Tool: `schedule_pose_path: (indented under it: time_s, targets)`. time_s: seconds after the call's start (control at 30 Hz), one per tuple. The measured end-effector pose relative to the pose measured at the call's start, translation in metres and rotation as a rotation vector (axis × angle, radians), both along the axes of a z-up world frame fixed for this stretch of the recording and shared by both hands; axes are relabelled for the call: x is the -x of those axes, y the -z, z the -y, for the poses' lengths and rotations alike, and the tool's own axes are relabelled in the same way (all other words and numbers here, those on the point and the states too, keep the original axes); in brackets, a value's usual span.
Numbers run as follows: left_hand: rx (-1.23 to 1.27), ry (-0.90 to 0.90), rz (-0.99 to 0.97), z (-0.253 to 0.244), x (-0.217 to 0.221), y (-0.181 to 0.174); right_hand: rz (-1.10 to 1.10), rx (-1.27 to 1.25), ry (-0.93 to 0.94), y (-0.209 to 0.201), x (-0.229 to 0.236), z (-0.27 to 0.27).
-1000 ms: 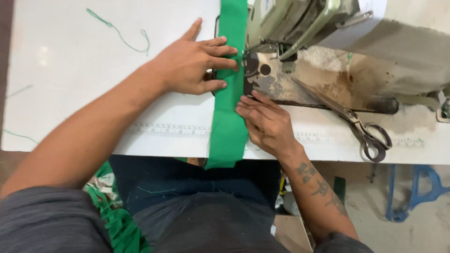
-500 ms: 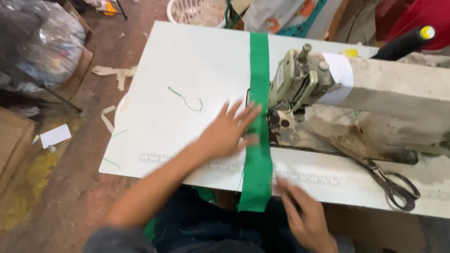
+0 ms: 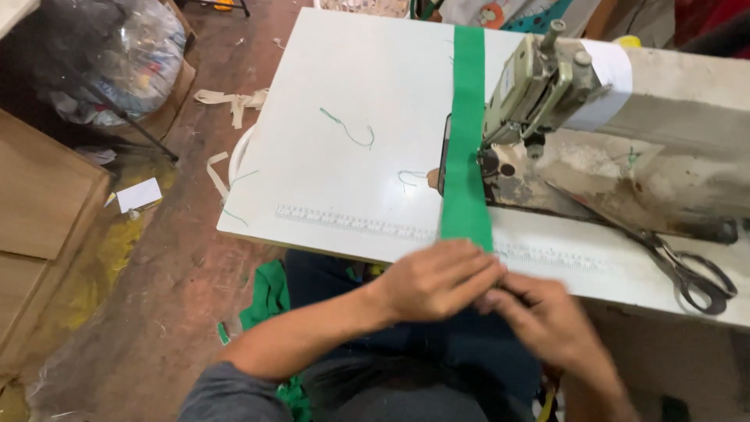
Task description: Folding and sewing green fabric strips using an industrial sewing machine
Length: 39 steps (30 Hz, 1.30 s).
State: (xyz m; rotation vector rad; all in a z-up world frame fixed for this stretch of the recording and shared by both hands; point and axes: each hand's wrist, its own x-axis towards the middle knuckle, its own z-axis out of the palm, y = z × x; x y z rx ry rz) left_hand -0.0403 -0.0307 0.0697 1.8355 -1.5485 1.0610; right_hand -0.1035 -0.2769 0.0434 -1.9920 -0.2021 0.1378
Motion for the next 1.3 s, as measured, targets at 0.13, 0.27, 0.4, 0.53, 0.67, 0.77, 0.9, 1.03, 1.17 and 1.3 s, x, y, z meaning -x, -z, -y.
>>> schedule_pose_path:
  time_s: [0.13, 0.27, 0.4, 0.53, 0.67, 0.77, 0.9, 1.03, 1.17, 1.3]
  targets:
    - [0.081, -0.002, -0.032, 0.009, -0.033, -0.032, 0.642, 0.397, 0.023, -0.077, -0.039, 0.019]
    - [0.042, 0.030, -0.187, 0.018, -0.062, -0.050, 0.988, 0.607, -0.161, -0.070, -0.097, 0.044]
    - [0.009, 0.125, -0.265, 0.011, -0.081, -0.075, 1.117, 0.608, -0.151, -0.087, -0.117, 0.025]
    - [-0.007, 0.179, -0.191, 0.007, -0.092, -0.095, 1.205, 0.463, -0.219, -0.087, -0.135, 0.020]
    - [0.026, 0.182, -0.165, 0.007, -0.104, -0.100, 1.330, 0.443, -0.084, -0.082, -0.149, 0.015]
    - [-0.020, 0.324, -0.267, -0.006, -0.095, -0.110, 1.434, 1.179, 0.400, -0.042, -0.129, 0.016]
    - [-0.083, 0.337, -0.540, -0.022, -0.085, -0.072, 1.029, 0.438, 0.055, 0.021, -0.038, -0.015]
    - [-0.216, 0.113, -0.711, -0.005, -0.095, 0.023, 0.979, 0.200, 0.033, 0.055, -0.021, -0.031]
    - [-0.372, 0.024, -0.499, 0.010, -0.106, 0.063, 1.072, 0.222, 0.077, 0.050, -0.023, -0.036]
    - [-0.375, -0.063, -0.407, 0.008, -0.109, 0.090, 1.065, 0.246, 0.067, 0.049, -0.018, -0.040]
